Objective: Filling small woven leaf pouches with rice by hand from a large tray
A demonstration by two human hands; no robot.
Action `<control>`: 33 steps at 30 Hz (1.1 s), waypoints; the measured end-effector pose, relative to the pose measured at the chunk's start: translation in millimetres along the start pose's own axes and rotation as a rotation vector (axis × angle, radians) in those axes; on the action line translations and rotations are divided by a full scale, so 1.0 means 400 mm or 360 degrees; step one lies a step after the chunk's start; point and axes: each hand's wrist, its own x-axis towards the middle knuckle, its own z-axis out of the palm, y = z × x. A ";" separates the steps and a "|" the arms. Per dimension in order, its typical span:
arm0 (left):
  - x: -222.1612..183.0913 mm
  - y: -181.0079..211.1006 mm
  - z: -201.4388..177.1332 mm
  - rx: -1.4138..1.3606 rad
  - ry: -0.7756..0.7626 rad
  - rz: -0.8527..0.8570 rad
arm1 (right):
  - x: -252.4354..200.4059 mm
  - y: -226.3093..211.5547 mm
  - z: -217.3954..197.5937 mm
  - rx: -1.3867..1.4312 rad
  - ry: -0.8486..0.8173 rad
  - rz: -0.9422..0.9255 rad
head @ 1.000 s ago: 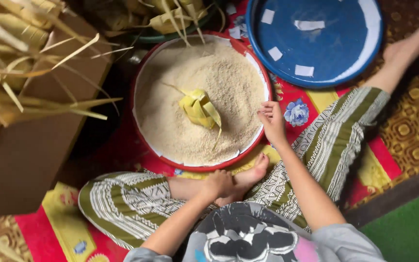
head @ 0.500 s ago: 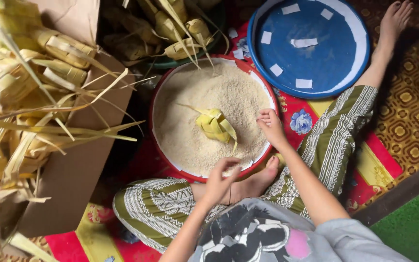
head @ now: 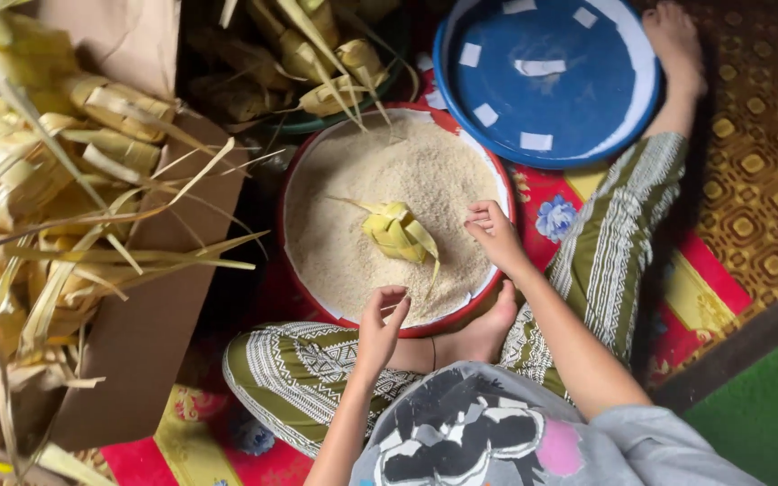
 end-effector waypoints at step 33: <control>0.387 -0.044 0.164 0.1062 0.0817 0.0542 | 0.201 0.166 0.264 -0.0900 0.0112 -0.0391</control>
